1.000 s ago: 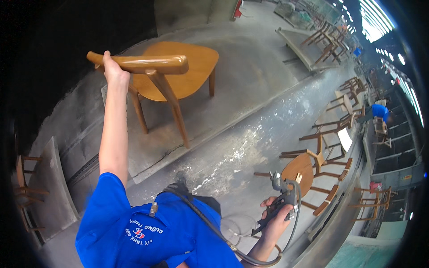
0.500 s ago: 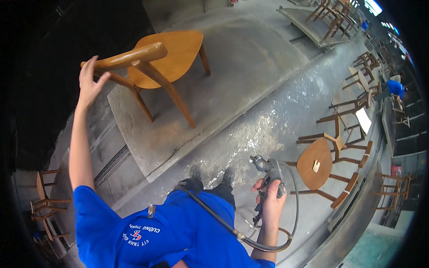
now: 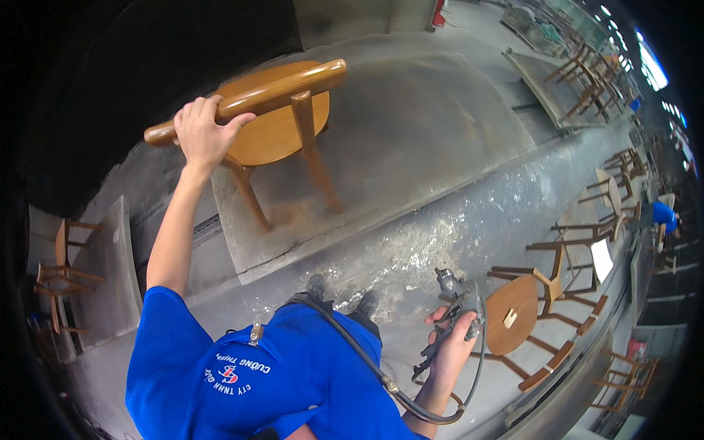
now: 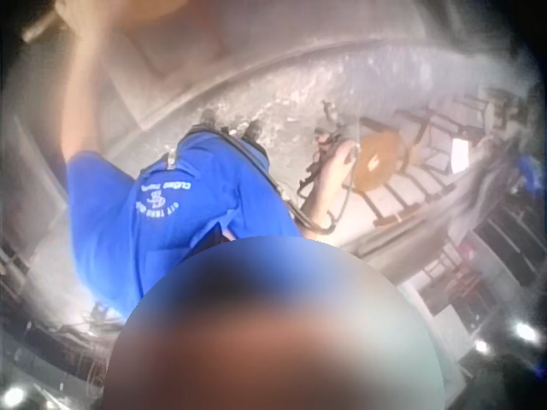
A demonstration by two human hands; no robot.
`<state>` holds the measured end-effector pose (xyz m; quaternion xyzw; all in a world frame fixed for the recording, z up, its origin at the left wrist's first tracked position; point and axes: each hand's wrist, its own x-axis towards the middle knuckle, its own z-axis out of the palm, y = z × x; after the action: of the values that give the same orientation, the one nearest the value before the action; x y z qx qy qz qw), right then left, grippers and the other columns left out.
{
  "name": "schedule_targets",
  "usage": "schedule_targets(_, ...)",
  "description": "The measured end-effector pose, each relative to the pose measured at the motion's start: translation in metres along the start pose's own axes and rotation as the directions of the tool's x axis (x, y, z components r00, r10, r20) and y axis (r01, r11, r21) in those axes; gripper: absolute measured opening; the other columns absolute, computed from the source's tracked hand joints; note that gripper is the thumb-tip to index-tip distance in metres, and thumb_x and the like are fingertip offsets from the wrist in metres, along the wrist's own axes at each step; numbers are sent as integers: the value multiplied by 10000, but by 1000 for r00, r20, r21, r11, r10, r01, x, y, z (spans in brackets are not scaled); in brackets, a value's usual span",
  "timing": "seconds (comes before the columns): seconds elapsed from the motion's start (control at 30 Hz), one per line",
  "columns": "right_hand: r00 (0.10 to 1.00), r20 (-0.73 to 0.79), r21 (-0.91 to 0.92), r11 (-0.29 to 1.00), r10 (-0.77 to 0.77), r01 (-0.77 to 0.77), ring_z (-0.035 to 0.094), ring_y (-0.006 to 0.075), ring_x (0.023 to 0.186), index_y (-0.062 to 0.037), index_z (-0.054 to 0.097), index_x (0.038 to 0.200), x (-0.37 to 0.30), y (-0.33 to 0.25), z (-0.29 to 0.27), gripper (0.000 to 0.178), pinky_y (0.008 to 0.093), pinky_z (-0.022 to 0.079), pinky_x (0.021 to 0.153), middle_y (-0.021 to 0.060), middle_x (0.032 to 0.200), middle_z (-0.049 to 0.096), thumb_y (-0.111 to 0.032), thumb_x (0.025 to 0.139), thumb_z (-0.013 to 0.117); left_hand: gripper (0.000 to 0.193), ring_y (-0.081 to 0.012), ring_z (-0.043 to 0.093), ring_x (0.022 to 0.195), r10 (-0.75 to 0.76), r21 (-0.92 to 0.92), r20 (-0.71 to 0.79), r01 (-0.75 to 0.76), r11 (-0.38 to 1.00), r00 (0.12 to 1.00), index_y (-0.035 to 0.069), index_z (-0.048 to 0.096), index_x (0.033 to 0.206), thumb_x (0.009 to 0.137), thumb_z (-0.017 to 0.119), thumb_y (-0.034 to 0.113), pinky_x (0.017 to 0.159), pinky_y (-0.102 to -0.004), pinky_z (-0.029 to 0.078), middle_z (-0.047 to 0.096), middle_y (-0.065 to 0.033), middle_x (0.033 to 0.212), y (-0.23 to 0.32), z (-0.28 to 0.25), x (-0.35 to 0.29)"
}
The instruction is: The person sprays a wooden chair with a handheld spray gun, rotating the chair to cover all sides. The person then moves to a second chair and repeats the spraying process.
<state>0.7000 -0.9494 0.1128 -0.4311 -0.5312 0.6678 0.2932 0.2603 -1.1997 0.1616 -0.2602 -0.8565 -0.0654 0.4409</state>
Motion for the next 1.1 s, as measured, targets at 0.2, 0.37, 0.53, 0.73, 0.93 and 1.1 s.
schedule_targets(0.2, 998, 26, -34, 998, -48, 49, 666, 165, 697, -36, 534, 1130, 18, -9, 26, 566, 214, 389, 429, 84, 804, 640, -584, 1013, 457, 606, -217, 625, 823, -22, 31, -143, 26, 999, 990, 75, 720, 906, 679, 785, 633, 750, -366, 452, 670, -30, 858, -17, -1, 2)
schedule_targets(0.37, 988, 84, -60, 989, -131, 136, 660, 168, 696, -20, 535, 1098, 35, -15, 72, 580, 210, 393, 438, 83, 812, 637, -588, 1011, 456, 544, -222, 615, 816, 71, 75, -168, -59, 995, 983, 78, 712, 933, 756, 748, 591, 748, -372, 438, 652, -16, 830, -87, 50, 75)
schedule_targets(0.53, 961, 196, -83, 973, -196, 216, 660, 157, 714, -7, 536, 1036, 60, 3, 125, 598, 209, 398, 450, 78, 821, 634, -600, 999, 475, 390, -287, 680, 865, 96, 114, -77, -87, 990, 992, 138, 695, 1049, 987, 527, 484, 718, -459, 520, 708, -64, 920, -172, 118, 164)
schedule_targets(0.73, 977, 214, -121, 992, -12, 39, 642, 129, 701, -18, 570, 1036, 151, 42, 168, 535, 212, 407, 461, 58, 808, 632, -547, 1017, 490, 387, -339, 642, 1069, 48, 138, -86, -36, 990, 995, 124, 639, 1259, 1051, 429, 373, 922, -460, 488, 684, -148, 1132, -260, 159, 182)
schedule_targets(0.93, 924, 378, 32, 997, 54, -72, 640, 122, 706, -3, 586, 1119, 260, 62, 229, 537, 210, 421, 481, 71, 845, 663, -524, 1021, 504, 407, -352, 658, 1053, -67, 234, -235, 123, 964, 970, 115, 710, 1150, 1051, 379, 330, 914, -452, 503, 705, -154, 1112, -280, 207, 193)
schedule_targets(1.1, 857, 514, 76, 997, -45, 6, 612, 112, 713, 32, 597, 1190, 328, 55, 293, 472, 252, 490, 613, 49, 826, 655, -403, 1006, 605, 461, -351, 659, 1038, -99, 286, -227, 164, 944, 969, 111, 703, 1177, 1060, 333, 361, 902, -453, 501, 706, -147, 1111, -278, 212, 199)
